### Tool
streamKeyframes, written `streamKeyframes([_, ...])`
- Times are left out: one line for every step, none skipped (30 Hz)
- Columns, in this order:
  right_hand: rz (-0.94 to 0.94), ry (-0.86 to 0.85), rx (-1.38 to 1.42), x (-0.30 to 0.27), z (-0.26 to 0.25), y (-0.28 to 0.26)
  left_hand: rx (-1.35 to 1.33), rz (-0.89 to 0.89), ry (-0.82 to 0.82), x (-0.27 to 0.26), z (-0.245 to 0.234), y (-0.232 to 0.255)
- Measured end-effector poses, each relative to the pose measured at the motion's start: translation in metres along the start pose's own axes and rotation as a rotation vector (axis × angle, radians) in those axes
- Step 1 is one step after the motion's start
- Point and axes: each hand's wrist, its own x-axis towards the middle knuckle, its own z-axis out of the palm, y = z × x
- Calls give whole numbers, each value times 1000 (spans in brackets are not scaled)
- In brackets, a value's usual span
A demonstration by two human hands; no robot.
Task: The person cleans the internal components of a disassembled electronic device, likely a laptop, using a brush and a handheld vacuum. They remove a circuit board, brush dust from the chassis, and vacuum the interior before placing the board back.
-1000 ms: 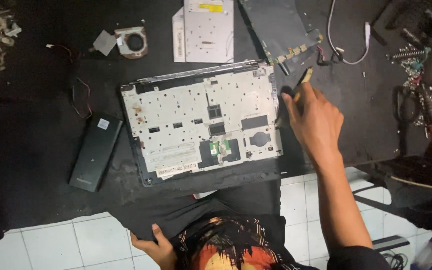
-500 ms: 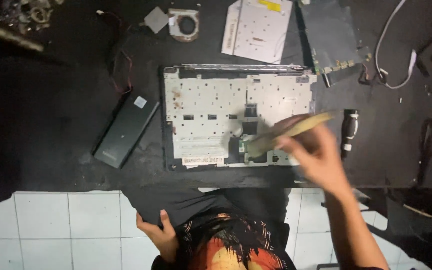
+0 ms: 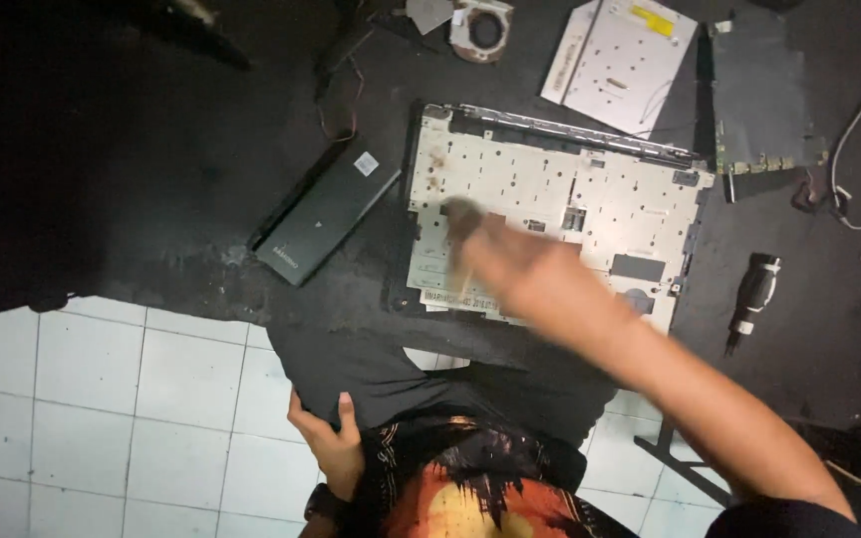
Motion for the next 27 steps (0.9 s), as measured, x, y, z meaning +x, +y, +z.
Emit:
streamKeyframes([-7,-3,2,1,-1,-9,-1,-5,6,0,0,2])
streamKeyframes([-20,-108,209,2,-1,-19,-18,-28,2,1,-1,4])
streamKeyframes([-35,-215,417,3,-1,-28,-34,-51,-2,1,-2,6])
streamKeyframes([-37,-218,420,11,-2,-20,-33,-55,0,1,-3,8])
streamKeyframes([56,-260,555,19,-3,-13,-35,-53,-1,0,-4,11])
streamKeyframes([151,-302,687,27,-5,-4,-38,-51,-3,0,-4,14])
streamKeyframes([150,-305,687,36,-5,14,-39,-54,-2,0,-4,12])
streamKeyframes([105,-85,486,44,-5,32,-35,-54,-8,0,-4,11])
streamKeyframes([53,131,283,52,-6,51,-31,-55,-14,0,-4,9])
streamKeyframes([49,132,284,51,-2,43,-31,-55,-10,-1,-5,10])
streamKeyframes([7,117,174,51,1,35,-45,-66,-20,-2,-7,11])
streamKeyframes([-36,103,63,52,3,28,-61,-77,-30,-1,-7,12])
streamKeyframes([-40,104,62,47,3,8,-63,-77,-26,0,-8,13])
streamKeyframes([-107,-60,225,41,3,-11,-74,-71,-24,1,-8,13])
streamKeyframes([-174,-226,387,35,2,-31,-86,-65,-21,1,-8,13])
streamKeyframes([-179,-228,387,34,7,-29,-87,-68,-17,1,-8,14])
streamKeyframes([-174,-273,497,33,11,-27,-94,-102,-21,1,-8,14])
streamKeyframes([-166,-317,609,32,16,-25,-99,-135,-28,0,-8,14])
streamKeyframes([-167,-319,610,43,12,-5,-98,-137,-27,1,-9,18])
streamKeyframes([-15,-254,576,53,8,14,-92,-129,-34,1,-10,22])
streamKeyframes([136,-190,539,62,3,34,-86,-122,-41,1,-11,26])
streamKeyframes([137,-188,536,67,-3,42,-87,-119,-42,0,-10,20])
streamKeyframes([138,9,327,72,-10,51,-82,-88,-37,0,-8,15])
streamKeyframes([132,203,118,78,-16,59,-76,-56,-30,0,-7,9])
streamKeyframes([133,206,116,74,-11,46,-76,-52,-30,1,-8,11])
streamKeyframes([145,-1,152,70,-7,33,-76,-63,-23,0,-8,13])
streamKeyframes([153,-209,188,67,-2,20,-75,-73,-15,0,-7,16])
